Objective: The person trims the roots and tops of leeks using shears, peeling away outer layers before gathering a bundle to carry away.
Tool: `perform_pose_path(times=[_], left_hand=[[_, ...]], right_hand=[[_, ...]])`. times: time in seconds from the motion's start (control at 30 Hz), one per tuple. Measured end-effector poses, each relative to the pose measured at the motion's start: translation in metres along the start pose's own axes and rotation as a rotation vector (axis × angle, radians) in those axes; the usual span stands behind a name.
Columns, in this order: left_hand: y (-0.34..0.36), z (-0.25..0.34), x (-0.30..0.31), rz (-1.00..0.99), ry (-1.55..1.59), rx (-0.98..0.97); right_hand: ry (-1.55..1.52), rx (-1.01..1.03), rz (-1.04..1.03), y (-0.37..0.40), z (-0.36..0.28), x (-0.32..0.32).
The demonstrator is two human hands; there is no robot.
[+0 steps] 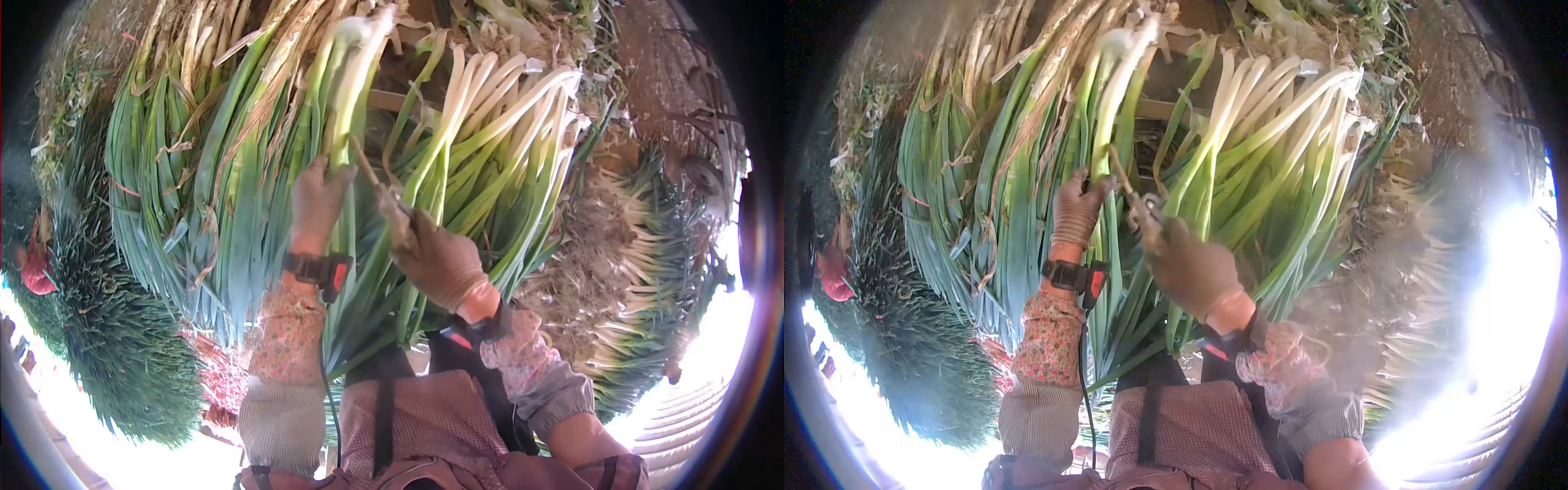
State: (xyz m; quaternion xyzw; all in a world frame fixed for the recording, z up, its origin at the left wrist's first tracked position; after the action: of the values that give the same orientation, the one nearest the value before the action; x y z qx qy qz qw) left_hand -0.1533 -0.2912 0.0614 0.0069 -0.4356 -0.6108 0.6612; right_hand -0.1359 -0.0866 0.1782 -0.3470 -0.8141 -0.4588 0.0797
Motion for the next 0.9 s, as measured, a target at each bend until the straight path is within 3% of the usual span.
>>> perform_pose_path(times=[0.07,0.1,0.2,0.37,0.47,0.6,0.63,0.73,0.83,0.9], left_hand=[[-0.004,0.009,0.002,-0.051,0.183,0.0],[-0.005,0.014,0.009,0.057,-0.031,-0.097],[-0.006,-0.001,-0.006,-0.051,-0.139,-0.044],[0.011,0.018,-0.003,0.103,-0.439,0.084],[0.006,0.018,-0.006,0.095,-0.389,0.162],[0.003,0.017,-0.016,0.061,-0.243,-0.03],[-0.002,0.009,-0.019,0.027,-0.223,0.001],[0.005,0.021,-0.007,0.082,-0.128,-0.007],[0.009,0.023,-0.008,0.079,-0.25,0.004],[0.008,0.024,-0.009,0.127,-0.302,-0.024]], right_hand=[[-0.062,-0.058,-0.021,0.004,0.01,-0.004],[-0.059,-0.062,-0.033,0.005,0.009,-0.005],[-0.067,-0.085,-0.078,0.008,0.014,-0.018],[-0.086,-0.136,-0.098,0.022,0.021,-0.027],[-0.099,-0.15,-0.105,0.03,0.024,-0.031],[-0.15,-0.103,-0.082,0.033,0.026,-0.03],[-0.151,-0.079,-0.078,0.035,0.024,-0.028],[-0.139,-0.211,-0.073,0.029,0.036,-0.023],[-0.158,-0.063,-0.028,0.035,0.023,-0.03],[-0.131,-0.163,-0.03,0.026,0.034,-0.027]])
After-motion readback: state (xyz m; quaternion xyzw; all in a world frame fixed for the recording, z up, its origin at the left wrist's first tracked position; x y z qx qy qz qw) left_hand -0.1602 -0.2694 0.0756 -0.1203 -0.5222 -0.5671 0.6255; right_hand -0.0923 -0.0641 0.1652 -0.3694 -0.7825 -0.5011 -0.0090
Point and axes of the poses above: each hand's wrist, its own y-axis away from the middle knuckle, its own x-axis out of the back of the hand, z = x × y, the point moved 9 cm from there along -y, towards the middle knuckle, and after that the axes turned 7 degrees about -y, right-handed, at the moved point
